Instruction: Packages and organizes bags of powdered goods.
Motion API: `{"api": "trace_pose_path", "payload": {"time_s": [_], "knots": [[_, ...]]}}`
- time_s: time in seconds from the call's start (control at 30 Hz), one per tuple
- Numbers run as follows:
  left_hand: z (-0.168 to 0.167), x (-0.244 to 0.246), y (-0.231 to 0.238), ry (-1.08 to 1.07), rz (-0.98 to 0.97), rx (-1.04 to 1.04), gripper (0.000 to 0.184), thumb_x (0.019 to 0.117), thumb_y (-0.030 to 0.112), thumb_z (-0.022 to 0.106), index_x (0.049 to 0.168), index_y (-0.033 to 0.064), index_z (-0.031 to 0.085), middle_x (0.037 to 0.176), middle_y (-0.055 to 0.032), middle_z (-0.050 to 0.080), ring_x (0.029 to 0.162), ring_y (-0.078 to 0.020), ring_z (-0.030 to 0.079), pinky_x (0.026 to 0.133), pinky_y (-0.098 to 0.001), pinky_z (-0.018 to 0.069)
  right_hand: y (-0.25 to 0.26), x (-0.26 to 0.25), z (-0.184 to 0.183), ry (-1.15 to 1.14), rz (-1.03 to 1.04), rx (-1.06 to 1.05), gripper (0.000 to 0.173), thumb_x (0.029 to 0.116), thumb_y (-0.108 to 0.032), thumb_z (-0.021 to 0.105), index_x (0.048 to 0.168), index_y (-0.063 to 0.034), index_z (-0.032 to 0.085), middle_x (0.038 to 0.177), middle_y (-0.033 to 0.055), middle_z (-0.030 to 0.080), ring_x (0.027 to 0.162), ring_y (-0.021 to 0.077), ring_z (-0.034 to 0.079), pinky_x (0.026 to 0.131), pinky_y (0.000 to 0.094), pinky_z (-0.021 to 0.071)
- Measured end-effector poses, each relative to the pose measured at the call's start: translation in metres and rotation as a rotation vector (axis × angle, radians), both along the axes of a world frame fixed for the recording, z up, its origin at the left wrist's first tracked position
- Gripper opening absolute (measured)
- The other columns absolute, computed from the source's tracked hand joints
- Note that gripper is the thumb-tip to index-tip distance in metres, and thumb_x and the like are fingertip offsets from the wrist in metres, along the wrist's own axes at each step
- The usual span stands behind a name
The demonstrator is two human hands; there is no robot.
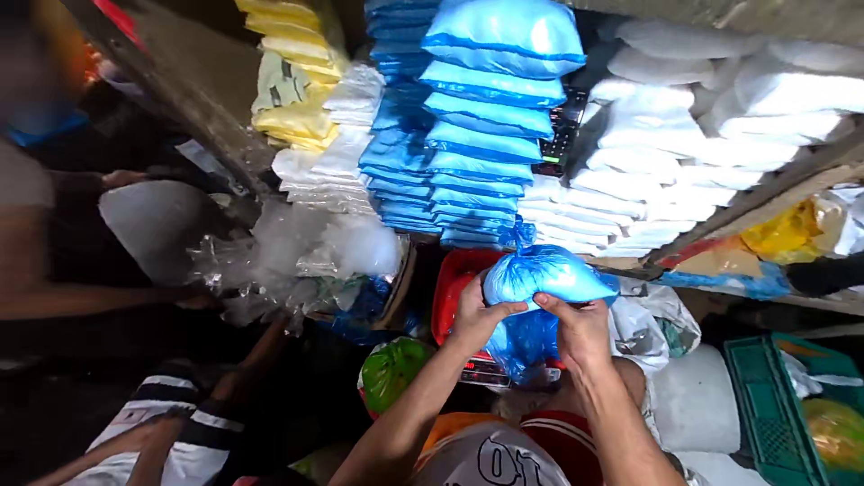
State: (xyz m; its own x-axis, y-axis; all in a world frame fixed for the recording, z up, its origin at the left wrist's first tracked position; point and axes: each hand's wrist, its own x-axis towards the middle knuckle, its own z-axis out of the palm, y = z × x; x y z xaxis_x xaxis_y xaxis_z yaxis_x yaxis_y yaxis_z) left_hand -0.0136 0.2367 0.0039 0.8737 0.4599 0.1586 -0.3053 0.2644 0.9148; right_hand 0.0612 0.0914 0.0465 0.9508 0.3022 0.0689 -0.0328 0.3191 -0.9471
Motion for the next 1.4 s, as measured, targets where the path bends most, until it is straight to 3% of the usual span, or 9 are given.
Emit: {"api": "trace_pose_path", "payload": {"time_s": [0.1,0.27,0.5,0.67,0.8,1.0,1.13,1.27,1.4], "knots": [[0.007,-0.01,0.016,0.014,0.07,-0.018,0.058,0.0797,0.003,0.084,0.131,-0.0039,0.059,0.113,-0.0179,0.072,0.105,-0.028,0.072,0.094,-0.0465,0.0615,0.016,-0.001,0.003,0.003,0.085,0.003,0.056,0.0679,0.008,0.087,0.118,0.0045,0.063,0.105,0.0183,0.072,0.097,0.0269,0.072,0.089,0.0458,0.0625],[0.025,-0.039,0.07,0.206,0.096,0.217,0.06,0.0754,0.007,0.089,0.13,0.0034,0.063,0.113,-0.0095,0.075,0.105,-0.0204,0.073,0.093,-0.0426,0.0624,0.013,0.022,0.021,-0.012,0.539,-0.206,0.072,0.0692,-0.028,0.093,0.132,-0.0087,0.063,0.118,0.0088,0.07,0.107,0.0187,0.068,0.092,0.0381,0.0592],[0.039,-0.055,0.105,0.354,0.102,0.249,0.049,0.0774,0.005,0.087,0.122,0.0053,0.067,0.108,-0.009,0.075,0.098,-0.0196,0.074,0.088,-0.0411,0.063,0.064,0.02,0.021,-0.068,0.466,-0.328,0.037,0.0779,-0.012,0.088,0.111,-0.0036,0.074,0.096,0.0113,0.075,0.086,0.02,0.072,0.079,0.0391,0.0619],[0.043,-0.061,0.123,0.397,0.111,0.322,0.046,0.0752,0.01,0.09,0.116,0.0058,0.07,0.104,-0.0081,0.076,0.095,-0.0183,0.074,0.086,-0.0407,0.0635,0.084,0.024,0.028,-0.049,0.705,-0.41,0.053,0.0776,-0.018,0.088,0.125,-0.0079,0.066,0.11,0.0088,0.073,0.098,0.0191,0.07,0.085,0.0391,0.0611],[0.046,-0.063,0.138,0.448,0.12,0.384,0.045,0.0733,0.01,0.091,0.113,0.0061,0.071,0.102,-0.0072,0.077,0.093,-0.0166,0.074,0.085,-0.0404,0.0633,0.11,0.018,0.021,0.005,0.621,-0.373,0.046,0.0718,-0.013,0.092,0.113,-0.0068,0.073,0.103,0.011,0.075,0.092,0.0214,0.072,0.081,0.0422,0.0621],[0.059,-0.079,0.162,0.375,0.068,0.462,0.075,0.0788,0.034,0.088,0.144,0.0169,0.054,0.124,-0.0041,0.069,0.108,-0.0137,0.069,0.092,-0.037,0.06,0.143,0.014,0.016,0.03,0.594,-0.362,0.042,0.0722,-0.014,0.092,0.109,-0.0066,0.075,0.101,0.0113,0.076,0.091,0.0215,0.073,0.081,0.0421,0.0621],[0.062,-0.073,0.181,0.38,0.127,0.355,0.049,0.0799,0.023,0.087,0.124,0.0109,0.069,0.106,-0.007,0.076,0.094,-0.0179,0.074,0.083,-0.0401,0.0636,0.163,0.021,0.026,0.022,0.785,-0.385,0.061,0.0726,-0.018,0.092,0.127,-0.0092,0.067,0.113,0.0119,0.072,0.101,0.0233,0.071,0.089,0.0426,0.0613],[0.066,-0.061,0.201,0.434,0.137,0.255,0.039,0.0816,0.023,0.086,0.113,0.0051,0.071,0.097,-0.0093,0.076,0.088,-0.0189,0.074,0.081,-0.0398,0.063,0.192,0.021,0.026,0.085,0.648,-0.314,0.043,0.0741,-0.012,0.091,0.113,-0.0045,0.075,0.104,0.0158,0.075,0.093,0.0264,0.073,0.084,0.0456,0.0628],[0.084,-0.044,0.235,0.424,0.076,0.259,0.038,0.0841,0.024,0.085,0.114,0.0042,0.071,0.1,-0.0101,0.076,0.091,-0.0185,0.073,0.085,-0.0404,0.0616,0.199,0.031,0.037,0.023,0.645,-0.274,0.043,0.0858,-0.018,0.082,0.122,0.0015,0.068,0.109,0.0183,0.073,0.098,0.027,0.072,0.088,0.0447,0.0618]]}}
